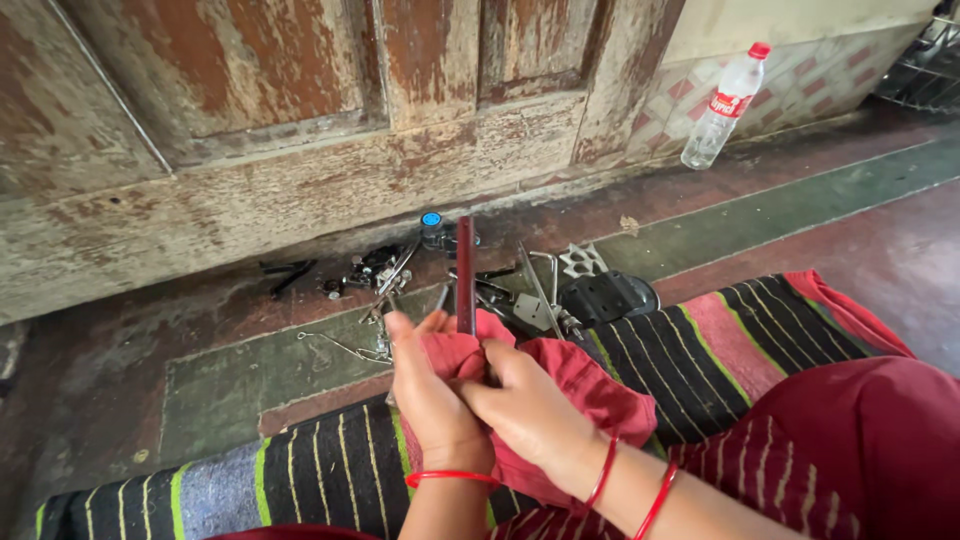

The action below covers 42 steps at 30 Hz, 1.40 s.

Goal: The person sits on a mat and wipes various metal tools with a red cloth. They handle a socket, a hammer, a screwdriver, and a long metal rod, cleaning each one individually before placing it back on the floor.

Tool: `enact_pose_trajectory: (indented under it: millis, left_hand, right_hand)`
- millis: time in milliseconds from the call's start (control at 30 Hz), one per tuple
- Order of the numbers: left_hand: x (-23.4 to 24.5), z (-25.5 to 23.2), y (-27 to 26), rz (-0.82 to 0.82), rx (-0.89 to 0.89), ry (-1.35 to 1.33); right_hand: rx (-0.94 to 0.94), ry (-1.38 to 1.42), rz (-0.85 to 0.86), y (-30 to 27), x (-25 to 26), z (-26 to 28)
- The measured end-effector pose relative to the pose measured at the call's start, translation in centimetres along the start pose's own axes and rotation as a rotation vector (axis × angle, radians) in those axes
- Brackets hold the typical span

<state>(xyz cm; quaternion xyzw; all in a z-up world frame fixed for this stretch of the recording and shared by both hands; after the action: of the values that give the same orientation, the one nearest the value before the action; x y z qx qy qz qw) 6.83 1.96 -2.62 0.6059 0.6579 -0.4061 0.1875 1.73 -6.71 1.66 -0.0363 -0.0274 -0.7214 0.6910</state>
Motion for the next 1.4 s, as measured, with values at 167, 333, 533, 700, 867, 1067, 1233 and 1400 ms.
enact_pose_trajectory:
  millis: [167,333,533,700,867,1067,1233,1400]
  left_hand:
    - [-0.3,1.0,2.1,0.167,-0.046,0.159]
    - [-0.9,-1.3,2.0,0.233,-0.079,0.068]
    - [0.7,-5.3,1.9,-0.002,-0.078,-0.077]
    - [-0.5,-2.6,1.8,0.071,-0.033,0.224]
    - [-2.2,0.4,2.0,0.191,0.017,0.388]
    - [-3.0,0.2,1.3,0.351,-0.252,0.590]
    - [-3.1,1.8,1.2,0.309,-0.003,0.540]
    - [-3.3,-0.3,2.2,0.349,-0.324,0.490]
  right_hand:
    - [-0.163,-0.006,0.134,-0.7,1.2,-0.4]
    - [-0.083,-0.245,0.155,-1.7,2.2,3.1]
    - [-0.050,-0.293,-0.034,-1.5,5.1,6.6]
    - [0.230,-0.201,-0.427,-0.9,7.1,10.9]
    - [0.516,-0.645,-0.372,-1.6,1.3,10.1]
    - [0.519,-0.773,-0.409,3.1,3.6,7.6]
    - [0.539,-0.775,-0.350,5.6,5.5,8.6]
    - [0.314,-0.612,-0.289,1.8,2.7,5.7]
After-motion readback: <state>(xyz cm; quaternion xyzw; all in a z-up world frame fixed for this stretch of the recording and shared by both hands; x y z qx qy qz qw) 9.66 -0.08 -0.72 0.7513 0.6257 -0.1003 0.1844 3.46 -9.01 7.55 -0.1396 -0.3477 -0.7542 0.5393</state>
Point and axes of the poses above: each hand's wrist, its own y-axis towards the middle knuckle, its own x-axis out of the back of the hand, z = x × y, the point moved 8 cm from there along y, towards the middle knuckle, and after that the axes turned 4 degrees about z, right-handed, at the moved point
